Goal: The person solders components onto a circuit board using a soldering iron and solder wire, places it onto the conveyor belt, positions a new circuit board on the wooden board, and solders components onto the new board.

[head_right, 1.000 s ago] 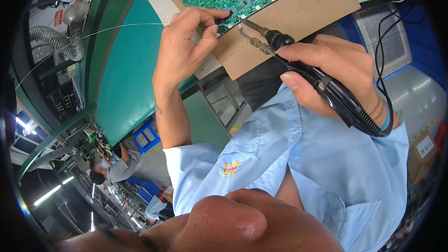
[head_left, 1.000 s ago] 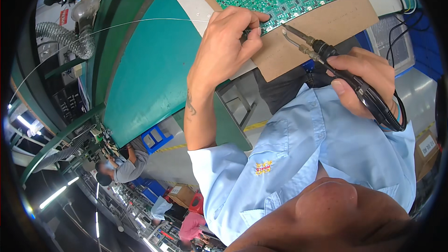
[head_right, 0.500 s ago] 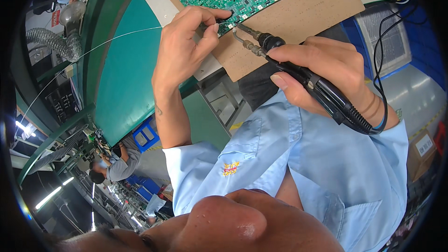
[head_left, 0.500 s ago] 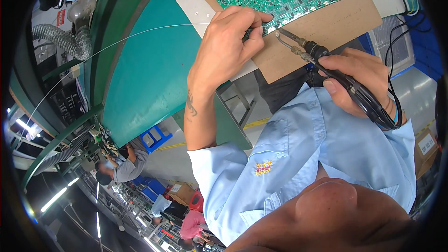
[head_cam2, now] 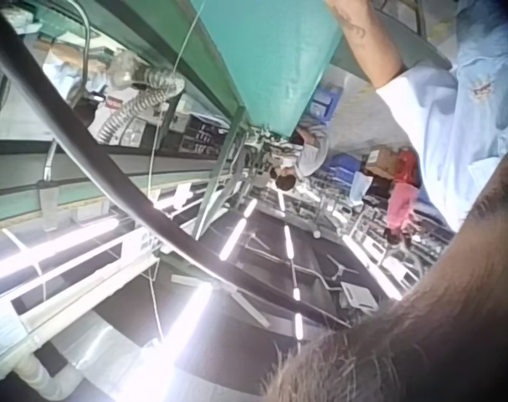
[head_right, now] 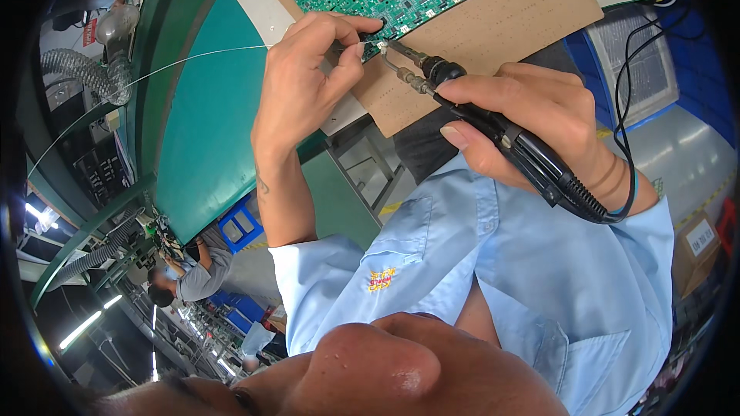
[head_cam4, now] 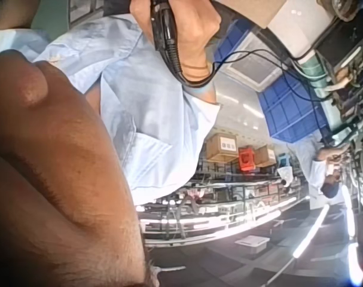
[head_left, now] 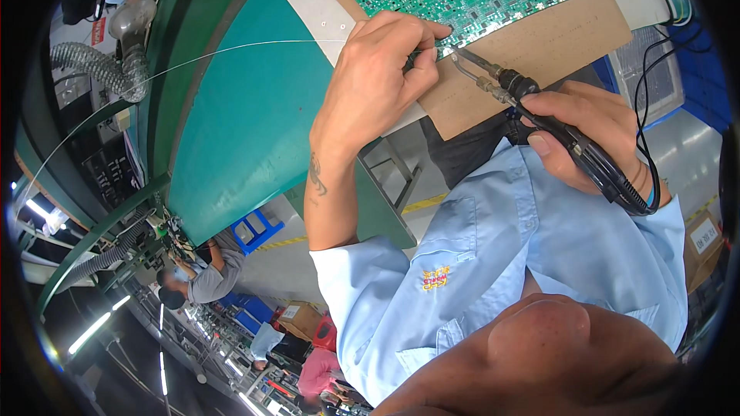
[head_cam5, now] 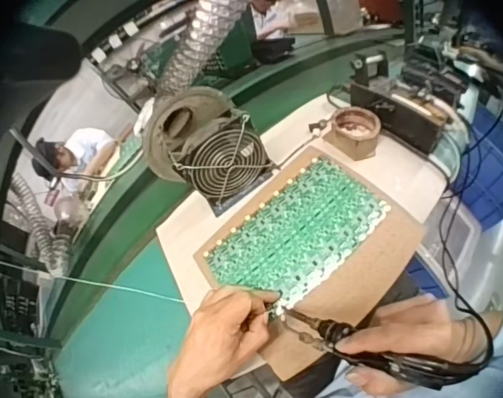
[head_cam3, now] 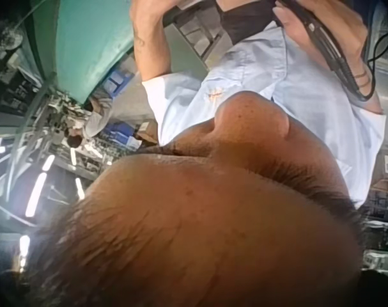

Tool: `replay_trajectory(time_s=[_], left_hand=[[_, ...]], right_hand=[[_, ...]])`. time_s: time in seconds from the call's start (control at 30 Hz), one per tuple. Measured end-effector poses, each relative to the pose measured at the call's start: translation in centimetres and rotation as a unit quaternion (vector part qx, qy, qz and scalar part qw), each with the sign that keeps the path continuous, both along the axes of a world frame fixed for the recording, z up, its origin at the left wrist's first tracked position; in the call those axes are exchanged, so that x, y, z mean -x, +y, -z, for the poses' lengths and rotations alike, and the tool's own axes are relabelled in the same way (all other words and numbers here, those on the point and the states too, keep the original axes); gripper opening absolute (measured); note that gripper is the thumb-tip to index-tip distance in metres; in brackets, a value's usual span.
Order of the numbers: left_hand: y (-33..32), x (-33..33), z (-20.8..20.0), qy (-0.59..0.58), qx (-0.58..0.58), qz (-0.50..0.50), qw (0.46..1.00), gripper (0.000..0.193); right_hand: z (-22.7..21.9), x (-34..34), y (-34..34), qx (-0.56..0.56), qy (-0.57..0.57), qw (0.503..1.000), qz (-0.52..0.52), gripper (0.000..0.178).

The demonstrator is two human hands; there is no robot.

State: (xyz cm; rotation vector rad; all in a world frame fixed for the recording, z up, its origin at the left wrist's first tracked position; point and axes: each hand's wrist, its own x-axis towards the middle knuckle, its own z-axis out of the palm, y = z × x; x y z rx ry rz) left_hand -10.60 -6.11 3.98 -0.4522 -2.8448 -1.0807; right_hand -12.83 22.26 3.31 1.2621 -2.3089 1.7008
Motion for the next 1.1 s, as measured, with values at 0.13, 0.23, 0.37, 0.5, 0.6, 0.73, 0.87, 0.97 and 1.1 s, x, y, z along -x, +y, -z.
replay_trajectory(time_s=[0.13, 0.23, 0.37, 0.5, 0.6, 0.73, 0.87, 0.97, 1.1], left_hand=[[0.09, 0.06, 0.11, 0.017, 0.003, 0.008, 1.000, 0.010], [0.13, 0.09, 0.21, 0.018, 0.007, 0.010, 1.000, 0.010], [0.18, 0.10, 0.34, 0.022, 0.012, 0.011, 1.000, 0.010], [0.30, 0.01, 0.35, 0.027, 0.012, 0.008, 1.000, 0.009], [0.33, -0.01, 0.24, 0.022, 0.013, 0.008, 1.000, 0.009], [0.34, -0.06, 0.17, 0.019, 0.010, 0.006, 1.000, 0.009], [0.35, -0.07, 0.20, 0.017, 0.007, 0.006, 1.000, 0.009], [0.36, -0.03, 0.23, 0.020, 0.008, 0.008, 1.000, 0.009], [0.31, -0.09, 0.09, 0.012, 0.006, 0.003, 1.000, 0.009]], right_hand=[[-0.11, -0.10, -0.05, -0.001, -0.007, 1.000, -0.001, 0.032], [-0.12, -0.18, -0.12, -0.001, 0.002, 1.000, 0.000, 0.033], [-0.07, -0.29, -0.23, 0.001, 0.004, 1.000, 0.002, 0.033], [-0.17, -0.41, -0.12, 0.005, 0.003, 1.000, 0.001, 0.034], [-0.28, -0.44, -0.03, 0.002, 0.002, 1.000, -0.002, 0.034], [-0.43, -0.58, -0.01, -0.002, 0.003, 1.000, -0.004, 0.034], [-0.44, -0.64, 0.01, -0.006, 0.003, 1.000, -0.005, 0.033], [-0.41, -0.66, 0.10, -0.005, -0.009, 1.000, -0.002, 0.032], [-0.40, -0.51, 0.35, -0.006, 0.007, 1.000, -0.006, 0.033]])
